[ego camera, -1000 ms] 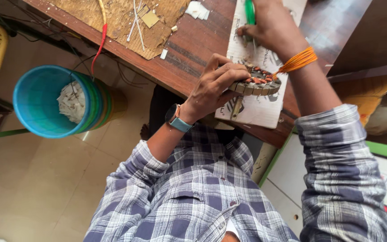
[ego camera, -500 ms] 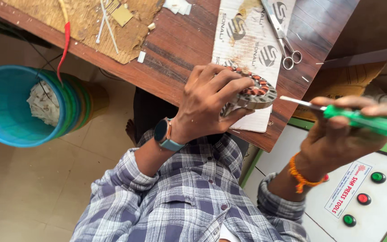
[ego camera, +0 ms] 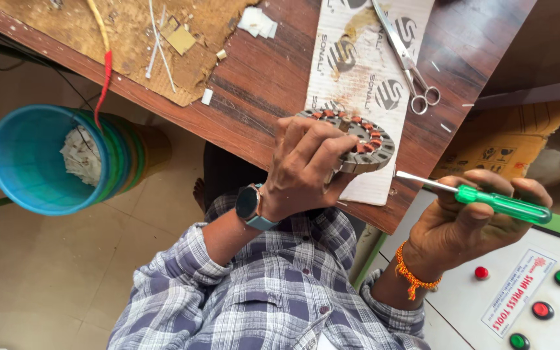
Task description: The person works on a motor stator, using scissors to trim white insulating material and a green screwdriver to adjust copper windings. They repeatedly cut, insert, and press the material into the stator slots while handling the component with both hands.
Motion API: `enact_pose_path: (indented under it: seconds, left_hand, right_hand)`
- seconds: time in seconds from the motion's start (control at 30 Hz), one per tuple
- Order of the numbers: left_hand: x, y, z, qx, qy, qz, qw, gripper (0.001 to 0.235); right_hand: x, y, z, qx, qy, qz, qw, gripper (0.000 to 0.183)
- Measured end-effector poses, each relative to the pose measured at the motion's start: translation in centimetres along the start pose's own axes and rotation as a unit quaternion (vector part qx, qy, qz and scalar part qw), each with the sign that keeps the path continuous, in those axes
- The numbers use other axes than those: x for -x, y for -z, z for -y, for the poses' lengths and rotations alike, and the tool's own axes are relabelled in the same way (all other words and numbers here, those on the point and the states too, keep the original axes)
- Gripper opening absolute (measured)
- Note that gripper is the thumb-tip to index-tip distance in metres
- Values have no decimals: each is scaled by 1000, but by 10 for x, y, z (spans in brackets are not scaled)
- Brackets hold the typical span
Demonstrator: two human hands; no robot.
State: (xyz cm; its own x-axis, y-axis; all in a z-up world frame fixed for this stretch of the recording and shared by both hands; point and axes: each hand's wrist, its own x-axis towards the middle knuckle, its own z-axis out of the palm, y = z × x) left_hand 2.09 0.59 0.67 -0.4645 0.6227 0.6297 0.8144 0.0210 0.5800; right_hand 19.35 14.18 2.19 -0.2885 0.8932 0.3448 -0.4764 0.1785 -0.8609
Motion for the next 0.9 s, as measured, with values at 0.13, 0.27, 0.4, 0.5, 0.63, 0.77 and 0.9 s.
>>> enact_pose_path:
  seconds: [0.13, 0.27, 0.4, 0.5, 0.63, 0.77, 0.9]
  left_hand:
    - [-3, -1, -4, -14, 3, -16, 1000, 40]
    - [-3, 0, -4, -22, 5, -5, 1000, 40]
    - [-4, 7, -4, 8, -4, 25, 1000, 45]
    - [-1, 14, -2, 44, -2, 63, 997, 47]
    - [0, 21, 4, 53, -7, 88, 995, 49]
    - [-6, 20, -1, 42, -8, 64, 997, 44]
    - [-12, 19, -2, 37, -17, 55, 998, 41]
  right_hand:
    - [-1, -12, 3, 29, 19, 10, 999, 58]
    - [-3, -20, 2, 110, 74, 43, 990, 59]
    - [-9, -27, 2, 162, 109, 65, 979, 60]
    - [-10, -27, 3, 193, 126, 68, 971, 60]
    - [-7, -22, 2, 246, 127, 52, 959, 61]
    - [-3, -26, 1, 250, 144, 48, 956, 68]
    - [-10, -34, 9, 266, 140, 75, 951, 66]
